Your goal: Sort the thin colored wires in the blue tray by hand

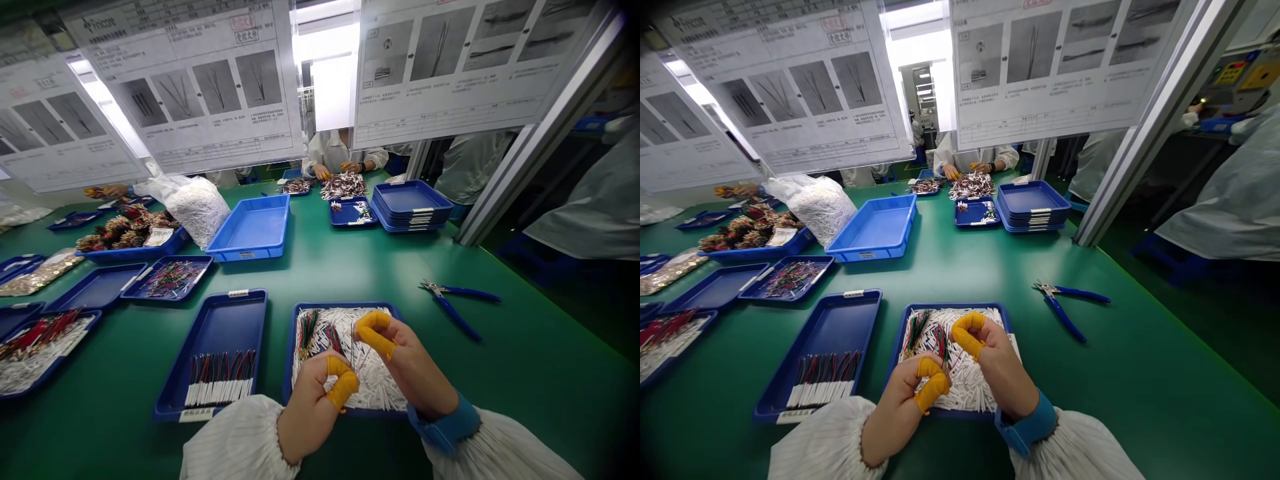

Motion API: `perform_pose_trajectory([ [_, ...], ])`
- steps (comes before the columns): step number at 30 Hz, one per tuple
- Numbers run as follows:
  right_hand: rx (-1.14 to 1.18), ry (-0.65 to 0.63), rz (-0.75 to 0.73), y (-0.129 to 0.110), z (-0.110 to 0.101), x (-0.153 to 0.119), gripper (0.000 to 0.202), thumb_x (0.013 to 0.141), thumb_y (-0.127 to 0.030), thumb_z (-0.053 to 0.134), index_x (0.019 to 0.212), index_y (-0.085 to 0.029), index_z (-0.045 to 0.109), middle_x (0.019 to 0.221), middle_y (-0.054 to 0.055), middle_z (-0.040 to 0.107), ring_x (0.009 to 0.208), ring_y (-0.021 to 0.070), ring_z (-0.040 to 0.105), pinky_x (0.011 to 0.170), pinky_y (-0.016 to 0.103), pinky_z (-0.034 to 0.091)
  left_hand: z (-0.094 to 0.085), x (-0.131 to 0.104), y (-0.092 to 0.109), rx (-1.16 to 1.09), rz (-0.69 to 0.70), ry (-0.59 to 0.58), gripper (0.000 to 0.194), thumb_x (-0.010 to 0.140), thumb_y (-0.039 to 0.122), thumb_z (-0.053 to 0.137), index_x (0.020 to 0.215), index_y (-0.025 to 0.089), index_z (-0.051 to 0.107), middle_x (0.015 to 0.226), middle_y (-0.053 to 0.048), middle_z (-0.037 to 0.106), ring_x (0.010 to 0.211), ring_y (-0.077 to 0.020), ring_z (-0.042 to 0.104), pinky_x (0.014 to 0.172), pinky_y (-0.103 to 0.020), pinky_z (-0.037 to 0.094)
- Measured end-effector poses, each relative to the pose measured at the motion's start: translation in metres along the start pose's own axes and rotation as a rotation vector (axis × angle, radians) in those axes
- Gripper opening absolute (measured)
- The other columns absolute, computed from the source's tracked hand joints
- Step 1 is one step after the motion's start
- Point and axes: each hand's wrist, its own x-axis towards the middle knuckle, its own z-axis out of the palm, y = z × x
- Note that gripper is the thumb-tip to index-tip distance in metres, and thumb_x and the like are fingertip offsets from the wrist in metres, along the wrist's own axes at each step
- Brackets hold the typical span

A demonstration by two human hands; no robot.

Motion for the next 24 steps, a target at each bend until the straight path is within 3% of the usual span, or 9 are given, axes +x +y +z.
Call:
perform_pose_trajectory([
  [5,0.005,0.001,0.027,-0.002,0.0,0.0,0.021,0.066,-0.03,0.069,0.082,-0.02,0.06,0.072,-0.001,0.059,0.072,0.0135,0.053,0.074,0.029,0.042,0.001,0.0,0.0,0.04,-0.009,0.001,0.014,0.079,0.021,0.052,0.067,0.014,0.055,0.07,-0.003,0.054,0.064,-0.0139,0.05,0.059,-0.024,0.042],
  [9,-0.085,-0.008,0.045,-0.006,0.002,-0.001,0.018,0.063,-0.032,0.07,0.073,-0.018,0.063,0.066,0.0,0.059,0.065,0.0141,0.054,0.067,0.029,0.045,0.001,0.0,0.0,0.076,0.006,0.022,0.012,0.078,0.019,0.053,0.068,0.014,0.057,0.071,-0.004,0.055,0.067,-0.0147,0.051,0.063,-0.025,0.042],
  [13,-0.171,-0.003,-0.018,-0.009,0.002,0.001,0.018,0.067,-0.035,0.065,0.064,-0.018,0.064,0.064,0.002,0.061,0.067,0.0162,0.056,0.07,0.031,0.046,0.0,0.0,-0.002,0.052,0.011,0.063,0.013,0.078,0.017,0.053,0.067,0.014,0.057,0.071,-0.004,0.056,0.067,-0.0148,0.052,0.063,-0.025,0.042],
  [17,-0.275,-0.017,-0.055,-0.007,-0.003,0.003,0.015,0.07,-0.032,0.063,0.068,-0.017,0.065,0.069,0.003,0.062,0.071,0.0174,0.056,0.069,0.031,0.045,0.0,0.001,-0.003,0.061,0.001,0.099,0.011,0.078,0.016,0.054,0.068,0.014,0.057,0.072,-0.004,0.057,0.068,-0.015,0.053,0.065,-0.025,0.042],
  [24,-0.473,0.061,-0.202,0.001,-0.006,0.0,0.016,0.075,-0.03,0.057,0.064,-0.018,0.058,0.062,0.0,0.053,0.061,0.0159,0.048,0.06,0.03,0.04,0.001,0.001,0.001,0.157,0.065,0.028,0.015,0.077,0.017,0.055,0.063,0.014,0.057,0.07,-0.004,0.057,0.065,-0.0142,0.053,0.061,-0.024,0.042],
])
